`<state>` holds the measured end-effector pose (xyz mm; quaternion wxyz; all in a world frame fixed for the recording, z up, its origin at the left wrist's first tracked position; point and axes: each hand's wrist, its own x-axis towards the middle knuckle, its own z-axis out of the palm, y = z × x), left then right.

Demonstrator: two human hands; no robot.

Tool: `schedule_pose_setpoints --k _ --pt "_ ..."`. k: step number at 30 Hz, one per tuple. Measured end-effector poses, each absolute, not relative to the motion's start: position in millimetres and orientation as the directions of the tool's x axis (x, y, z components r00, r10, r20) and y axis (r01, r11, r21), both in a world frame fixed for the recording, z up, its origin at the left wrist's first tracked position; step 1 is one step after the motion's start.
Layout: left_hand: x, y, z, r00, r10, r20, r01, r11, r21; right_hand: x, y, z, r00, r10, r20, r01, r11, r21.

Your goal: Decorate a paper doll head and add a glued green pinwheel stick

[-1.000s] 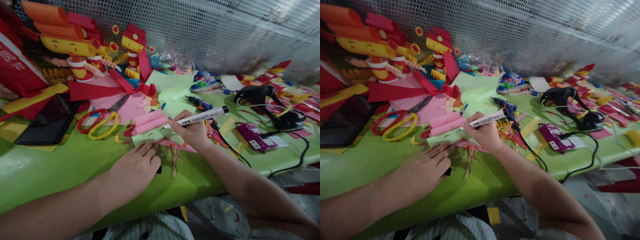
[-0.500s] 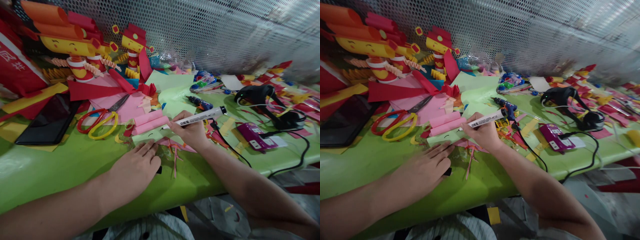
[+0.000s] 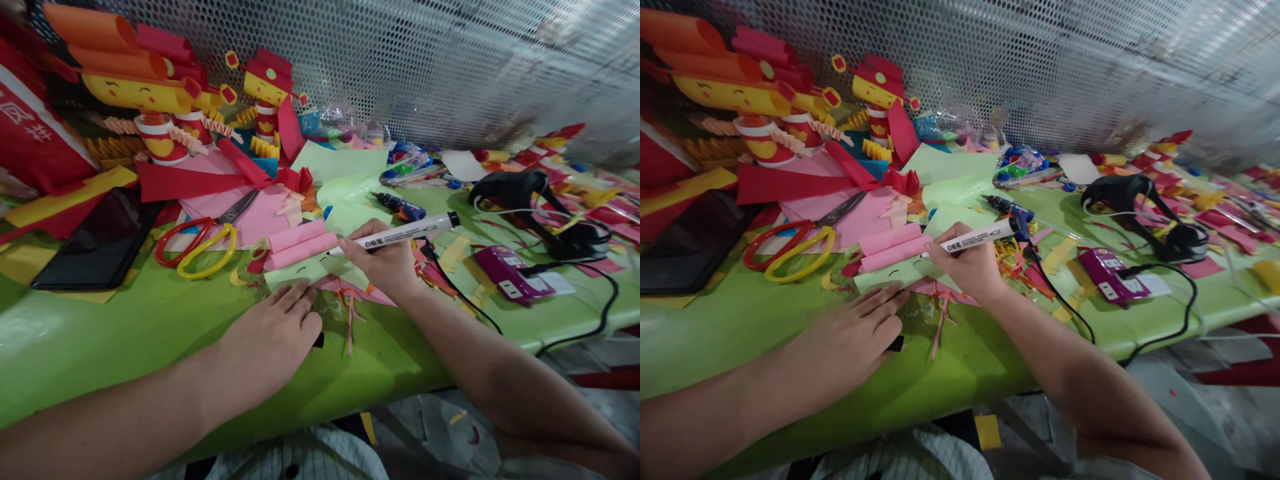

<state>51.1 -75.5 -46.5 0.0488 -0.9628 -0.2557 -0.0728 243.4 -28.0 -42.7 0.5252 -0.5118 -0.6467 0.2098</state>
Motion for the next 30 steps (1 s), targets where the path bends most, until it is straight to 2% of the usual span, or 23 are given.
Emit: schedule_pose_setpoints --k 14,25,30 --pt "50.4 -74.4 -48.5 0.857 0.457 0.237 0.488 -0.869 -0.088 241.4 -28.1 -45.9 0.03 0.887 0.461 0.459 0.398 -0.795" --pt "51.1 -75.4 -45.7 0.86 0.481 0.168 0.498 -0.864 -0.077 242.1 -28.9 -43.1 0.048 0.883 0.467 0.468 0.393 -0.791" --pt "51.2 -74.7 -47.9 0.855 0.473 0.212 0.498 -0.863 -0.083 241.0 -28.6 -45.1 0.012 0.888 0.46 0.471 0.401 -0.786"
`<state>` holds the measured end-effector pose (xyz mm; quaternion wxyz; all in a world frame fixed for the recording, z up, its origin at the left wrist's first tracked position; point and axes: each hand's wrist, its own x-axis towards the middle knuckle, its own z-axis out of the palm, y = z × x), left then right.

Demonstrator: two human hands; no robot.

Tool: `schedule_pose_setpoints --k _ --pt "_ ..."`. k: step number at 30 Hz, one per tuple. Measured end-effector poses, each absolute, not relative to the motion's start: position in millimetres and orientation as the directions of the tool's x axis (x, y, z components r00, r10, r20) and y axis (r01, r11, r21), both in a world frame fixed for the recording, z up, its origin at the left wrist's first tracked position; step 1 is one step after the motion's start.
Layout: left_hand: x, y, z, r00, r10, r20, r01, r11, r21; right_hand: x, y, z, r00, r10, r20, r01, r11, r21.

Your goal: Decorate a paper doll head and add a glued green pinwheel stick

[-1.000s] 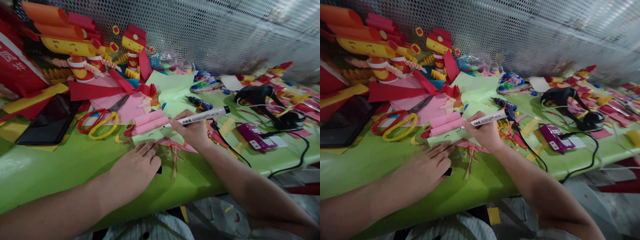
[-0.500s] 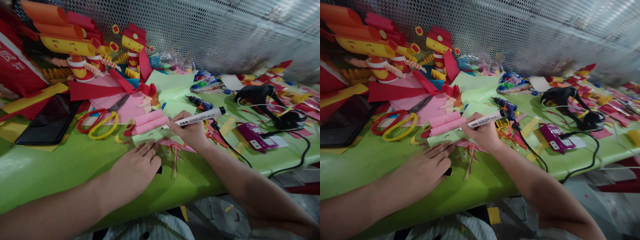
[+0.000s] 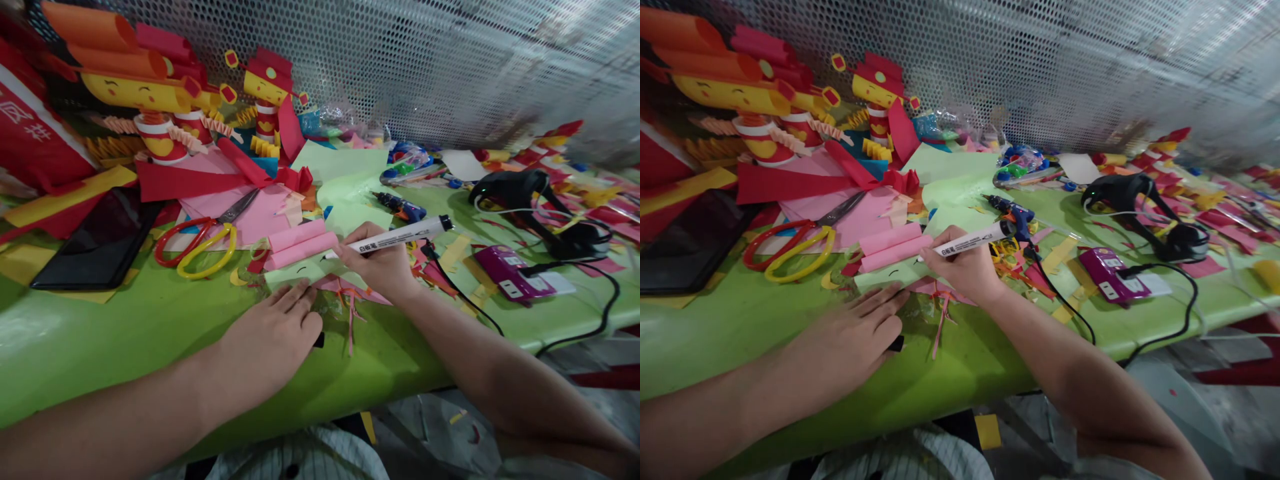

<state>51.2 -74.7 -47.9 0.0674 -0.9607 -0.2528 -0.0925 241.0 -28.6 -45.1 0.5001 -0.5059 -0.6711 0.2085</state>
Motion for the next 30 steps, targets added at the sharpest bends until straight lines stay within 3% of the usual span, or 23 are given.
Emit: schedule_pose_setpoints --k 30 --pt "51.5 -75.4 -43.8 0.861 0.483 0.16 0.494 -0.869 -0.037 242.9 -29.0 -43.1 0.05 0.89 0.453 0.454 0.383 -0.805"
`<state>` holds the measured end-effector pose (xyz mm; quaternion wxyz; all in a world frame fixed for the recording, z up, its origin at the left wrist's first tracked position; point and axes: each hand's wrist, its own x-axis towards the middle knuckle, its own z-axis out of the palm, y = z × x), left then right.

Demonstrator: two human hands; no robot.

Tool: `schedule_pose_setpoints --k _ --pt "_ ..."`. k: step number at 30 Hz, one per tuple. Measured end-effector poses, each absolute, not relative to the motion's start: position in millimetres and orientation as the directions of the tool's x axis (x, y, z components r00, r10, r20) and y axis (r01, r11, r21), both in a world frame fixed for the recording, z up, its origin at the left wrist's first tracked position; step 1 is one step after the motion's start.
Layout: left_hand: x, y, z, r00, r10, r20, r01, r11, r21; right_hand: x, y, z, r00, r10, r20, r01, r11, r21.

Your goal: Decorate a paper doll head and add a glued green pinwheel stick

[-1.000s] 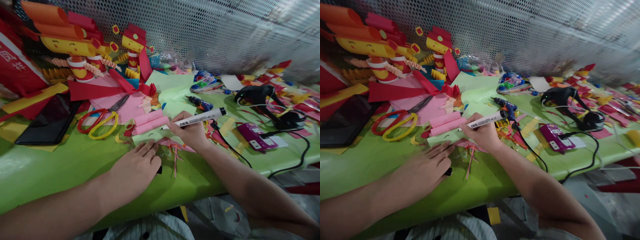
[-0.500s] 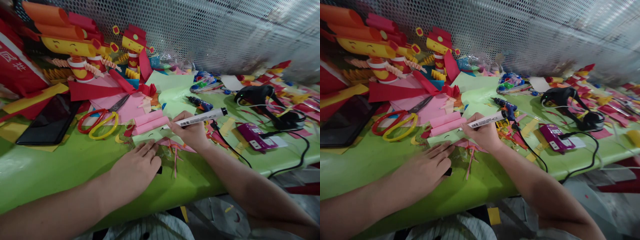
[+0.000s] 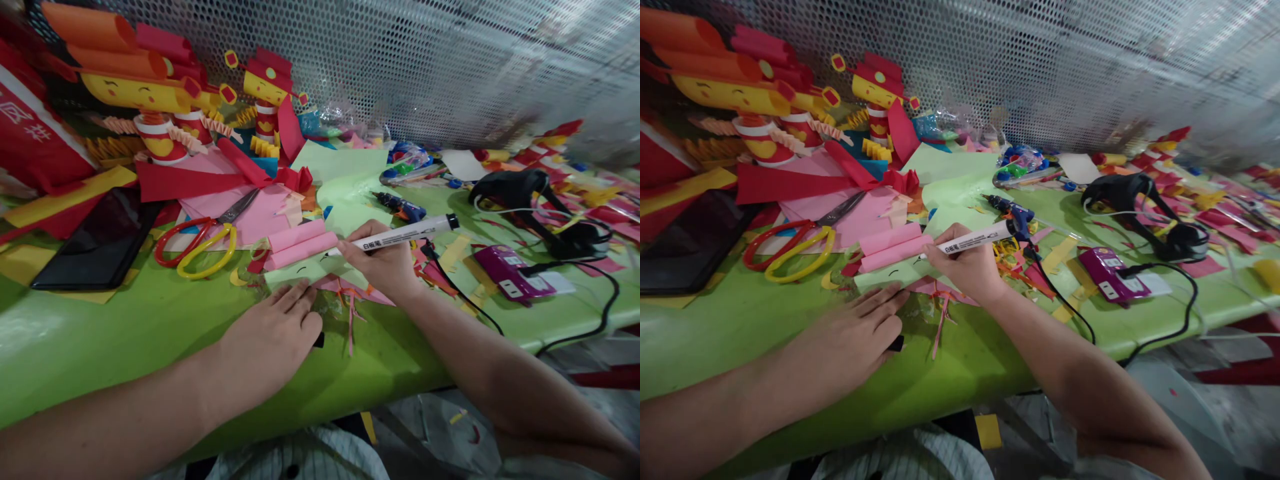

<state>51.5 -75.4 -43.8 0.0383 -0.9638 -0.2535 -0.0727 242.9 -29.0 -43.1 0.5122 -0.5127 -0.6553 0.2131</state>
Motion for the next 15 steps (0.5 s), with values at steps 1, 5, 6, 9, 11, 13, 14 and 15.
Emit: schedule_pose_setpoints --k 1,5,6,9,11,13,14,15 --pt "51.5 -75.5 -43.7 0.859 0.484 0.164 0.494 -0.869 -0.023 242.4 -29.0 -43.4 0.046 0.888 0.458 0.455 0.389 -0.801" --pt "51.9 -75.2 -45.3 0.85 0.491 0.193 0.5 -0.866 -0.002 240.9 -28.5 -44.9 0.025 0.889 0.458 0.474 0.393 -0.788" --pt "52.0 -74.9 -45.7 0.85 0.489 0.193 0.5 -0.866 -0.008 240.8 -28.4 -45.0 0.022 0.889 0.457 0.474 0.393 -0.788" --pt "52.0 -74.4 -46.6 0.855 0.48 0.193 0.494 -0.869 -0.027 241.2 -28.3 -44.2 0.04 0.891 0.452 0.471 0.382 -0.795" --pt "51.6 -74.5 -46.8 0.858 0.473 0.201 0.49 -0.871 -0.042 242.1 -28.7 -43.0 0.06 0.894 0.445 0.466 0.368 -0.804" --pt "51.1 -74.8 -46.7 0.859 0.469 0.204 0.488 -0.871 -0.055 242.9 -29.3 -41.9 0.071 0.895 0.441 0.458 0.363 -0.811" --pt "50.9 -75.0 -46.6 0.86 0.468 0.202 0.488 -0.871 -0.058 243.2 -29.6 -41.5 0.07 0.895 0.44 0.453 0.365 -0.813" --pt "50.7 -75.1 -46.4 0.861 0.47 0.197 0.488 -0.871 -0.057 243.5 -29.8 -41.2 0.065 0.896 0.44 0.449 0.367 -0.814"
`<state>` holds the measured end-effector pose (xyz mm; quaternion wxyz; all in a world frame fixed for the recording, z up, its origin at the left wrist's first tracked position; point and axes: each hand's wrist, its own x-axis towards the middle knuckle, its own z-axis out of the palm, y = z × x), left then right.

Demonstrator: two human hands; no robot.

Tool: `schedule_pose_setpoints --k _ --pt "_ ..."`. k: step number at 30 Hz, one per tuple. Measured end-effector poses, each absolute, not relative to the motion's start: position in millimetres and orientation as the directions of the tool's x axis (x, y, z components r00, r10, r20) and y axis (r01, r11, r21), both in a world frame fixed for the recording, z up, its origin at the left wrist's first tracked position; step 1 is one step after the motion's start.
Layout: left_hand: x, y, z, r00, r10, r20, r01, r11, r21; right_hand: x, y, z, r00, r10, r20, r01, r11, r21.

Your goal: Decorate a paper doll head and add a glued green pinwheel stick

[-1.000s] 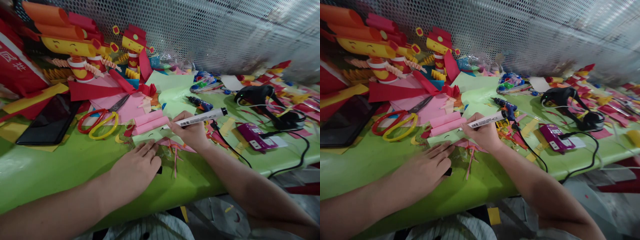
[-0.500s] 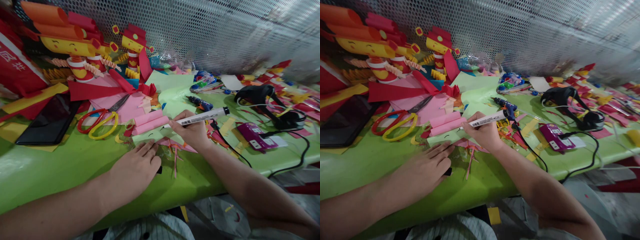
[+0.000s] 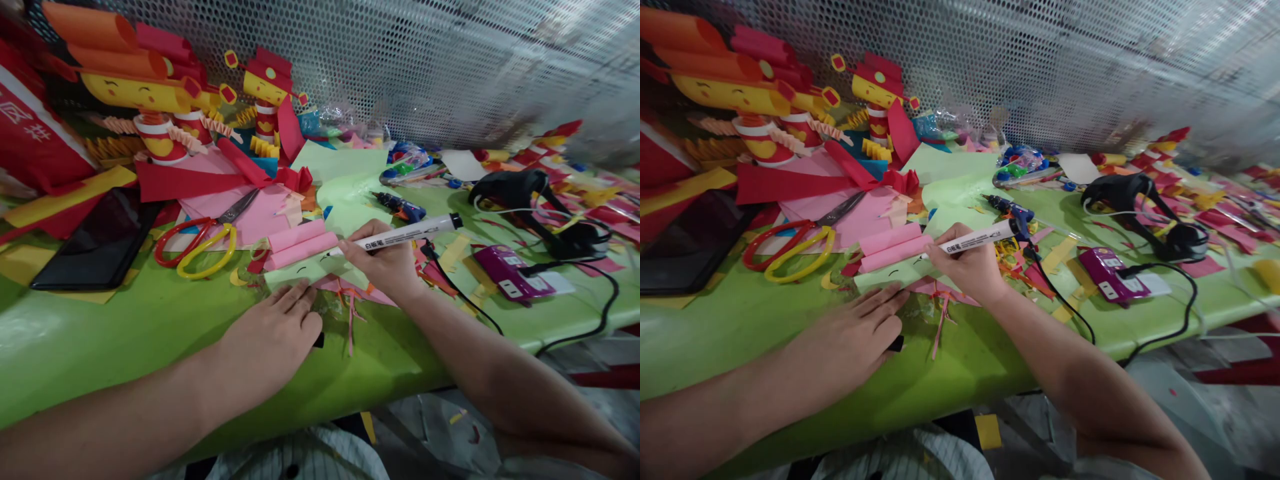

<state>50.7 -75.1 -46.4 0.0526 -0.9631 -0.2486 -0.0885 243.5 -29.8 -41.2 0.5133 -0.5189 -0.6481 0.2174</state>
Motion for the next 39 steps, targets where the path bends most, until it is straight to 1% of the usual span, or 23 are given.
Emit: schedule_pose_setpoints --k 7,12,20,25,29,33,39 --pt "51.5 -74.9 -45.4 0.859 0.48 0.178 0.492 -0.87 -0.028 242.7 -30.0 -43.0 0.038 0.898 0.439 0.456 0.375 -0.807" --pt "51.6 -75.3 -44.8 0.859 0.483 0.171 0.494 -0.869 -0.022 241.9 -29.7 -43.6 0.05 0.892 0.45 0.478 0.374 -0.794" --pt "51.7 -75.0 -45.6 0.862 0.469 0.195 0.488 -0.87 -0.063 243.1 -30.4 -40.6 0.065 0.895 0.441 0.434 0.373 -0.82" --pt "51.5 -74.7 -44.6 0.86 0.48 0.173 0.497 -0.865 -0.069 242.2 -30.0 -40.4 0.05 0.895 0.443 0.431 0.38 -0.818" --pt "51.2 -74.9 -44.6 0.86 0.485 0.16 0.498 -0.865 -0.053 241.8 -29.9 -40.5 0.029 0.894 0.447 0.435 0.392 -0.811" --pt "50.9 -75.3 -45.5 0.855 0.491 0.164 0.501 -0.865 -0.023 242.0 -29.7 -41.8 0.021 0.888 0.459 0.474 0.396 -0.786" --pt "51.4 -75.1 -46.6 0.858 0.491 0.153 0.504 -0.861 -0.063 243.4 -29.4 -43.1 0.032 0.882 0.47 0.473 0.401 -0.785"
